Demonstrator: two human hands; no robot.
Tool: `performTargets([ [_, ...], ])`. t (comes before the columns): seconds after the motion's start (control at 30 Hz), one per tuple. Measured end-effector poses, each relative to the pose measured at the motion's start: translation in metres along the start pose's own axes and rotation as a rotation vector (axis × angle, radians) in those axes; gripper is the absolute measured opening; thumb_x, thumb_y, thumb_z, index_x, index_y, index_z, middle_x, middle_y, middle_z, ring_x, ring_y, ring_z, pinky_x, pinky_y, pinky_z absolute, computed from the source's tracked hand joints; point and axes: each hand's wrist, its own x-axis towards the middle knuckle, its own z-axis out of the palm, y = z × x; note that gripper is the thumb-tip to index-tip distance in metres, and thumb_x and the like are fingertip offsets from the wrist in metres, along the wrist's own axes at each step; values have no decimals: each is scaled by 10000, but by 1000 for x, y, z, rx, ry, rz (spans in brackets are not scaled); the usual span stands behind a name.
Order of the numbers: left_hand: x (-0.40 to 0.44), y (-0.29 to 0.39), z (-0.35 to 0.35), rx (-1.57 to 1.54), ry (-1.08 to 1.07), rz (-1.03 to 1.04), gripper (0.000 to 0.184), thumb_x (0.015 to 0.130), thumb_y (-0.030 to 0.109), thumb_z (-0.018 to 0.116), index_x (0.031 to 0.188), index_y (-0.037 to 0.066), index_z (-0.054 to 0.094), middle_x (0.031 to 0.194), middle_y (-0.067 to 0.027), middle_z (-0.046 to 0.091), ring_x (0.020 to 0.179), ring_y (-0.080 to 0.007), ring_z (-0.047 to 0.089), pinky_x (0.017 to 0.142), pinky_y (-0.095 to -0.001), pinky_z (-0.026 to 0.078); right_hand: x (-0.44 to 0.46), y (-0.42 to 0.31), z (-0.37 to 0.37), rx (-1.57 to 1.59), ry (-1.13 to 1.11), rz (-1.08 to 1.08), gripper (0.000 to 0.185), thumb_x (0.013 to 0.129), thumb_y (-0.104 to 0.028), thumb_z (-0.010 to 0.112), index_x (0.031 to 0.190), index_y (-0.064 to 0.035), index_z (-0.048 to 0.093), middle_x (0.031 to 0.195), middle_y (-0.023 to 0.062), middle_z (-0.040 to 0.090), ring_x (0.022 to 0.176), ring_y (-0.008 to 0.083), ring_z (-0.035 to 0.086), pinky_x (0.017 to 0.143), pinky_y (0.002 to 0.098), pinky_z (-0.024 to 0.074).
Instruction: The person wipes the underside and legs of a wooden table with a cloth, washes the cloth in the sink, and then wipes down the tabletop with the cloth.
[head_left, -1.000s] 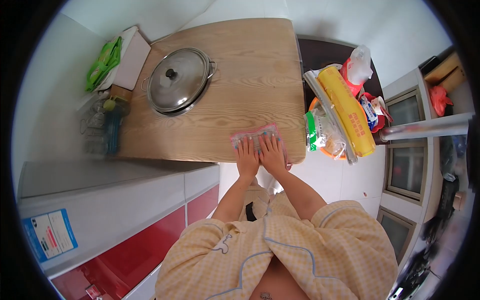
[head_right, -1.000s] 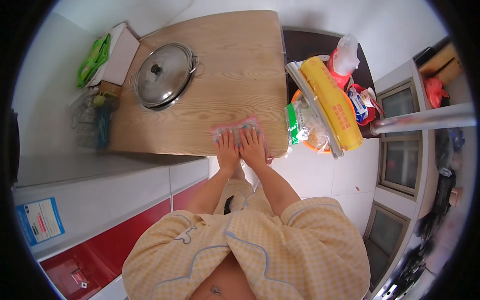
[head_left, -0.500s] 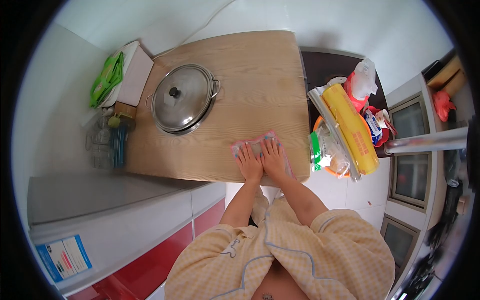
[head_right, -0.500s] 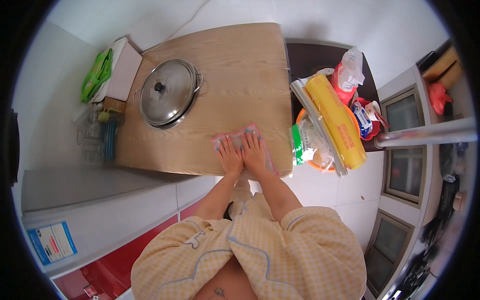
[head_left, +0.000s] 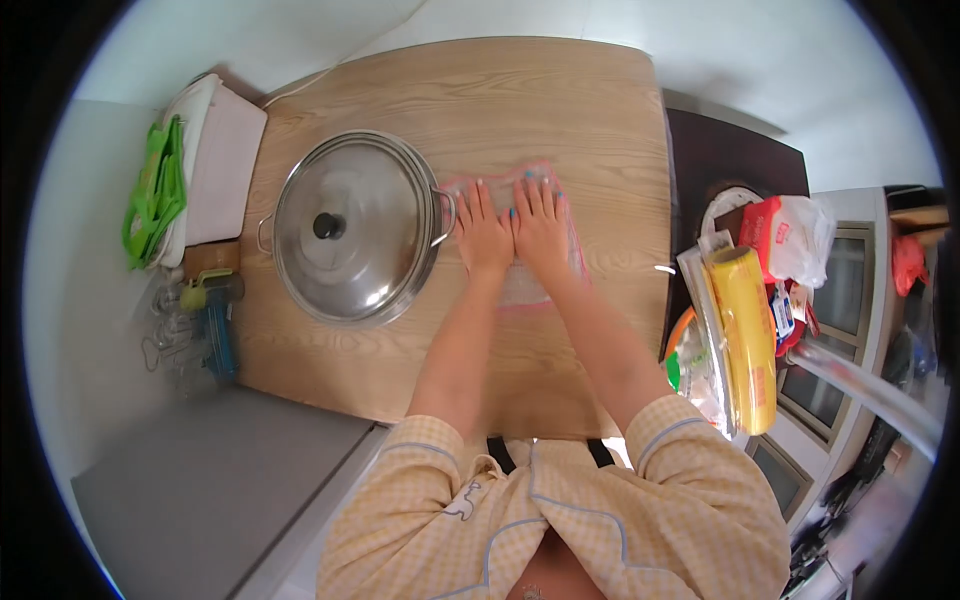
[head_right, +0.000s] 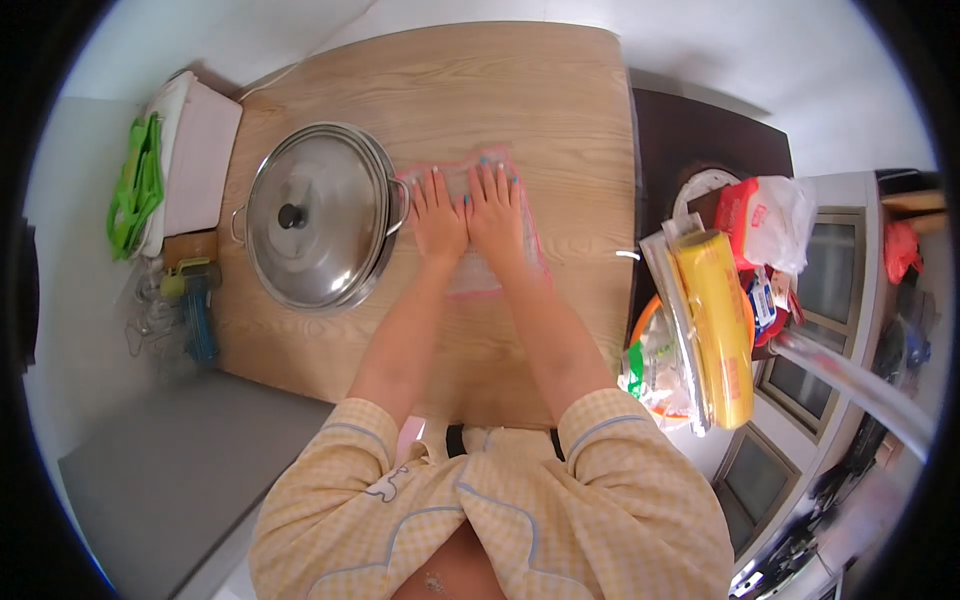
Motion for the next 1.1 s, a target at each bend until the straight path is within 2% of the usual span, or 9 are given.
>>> performTargets([
  [0.07,45,-5,8,-66,-30,-7,613,857,336,447,1360,33,269,1390,-129,311,1287,-345,249,1045,-496,166,42,4,16,-22,2,9,467,866,-252,429,1299,-79,396,1339,124,389,1243,331,336,1015,500,239],
  [0.17,102,-7,18,29,-24,28,605,866,349,439,1359,38,275,1399,-117,302,1292,-339,245,1046,-497,164,95,12,38,-50,22,22,459,880,-254,412,1310,-98,387,1355,117,373,1249,326,330,1016,498,237],
  [0.23,127,-6,28,17,53,-15,601,869,365,435,1361,55,282,1404,-99,299,1294,-325,250,1047,-498,160,120,16,47,-57,26,31,455,884,-257,406,1313,-106,387,1363,112,365,1256,323,321,1018,496,235],
  [0.5,134,-6,36,10,80,-21,588,873,378,418,1356,66,299,1406,-88,301,1279,-314,274,1044,-497,167,123,20,56,-93,29,36,467,883,-294,391,1322,-135,383,1358,98,380,1269,303,310,1031,478,223],
  [0.67,114,-7,27,33,76,5,577,881,361,407,1350,44,299,1410,-95,293,1279,-317,273,1047,-488,176,103,16,48,-98,23,26,485,884,-293,385,1338,-123,355,1370,99,362,1277,303,298,1035,477,213],
  [0.87,26,-9,9,-103,16,11,560,888,334,394,1352,37,293,1424,-102,259,1297,-312,244,1051,-488,171,22,-3,17,-104,-74,28,508,886,-282,382,1351,-85,319,1388,113,329,1286,316,274,1041,477,202],
  [0.93,-8,-6,-5,34,-46,-10,556,889,324,391,1357,43,286,1432,-94,246,1304,-305,232,1053,-493,162,-9,-9,6,-90,-80,32,514,887,-280,381,1355,-80,307,1392,116,318,1288,320,268,1042,478,200],
  [1.1,-105,-5,-24,72,-51,-63,569,879,329,405,1363,56,279,1433,-79,249,1307,-291,232,1053,-503,150,-95,-25,-23,-29,-158,-3,524,883,-272,391,1358,-74,295,1392,119,312,1290,320,260,1043,483,197],
])
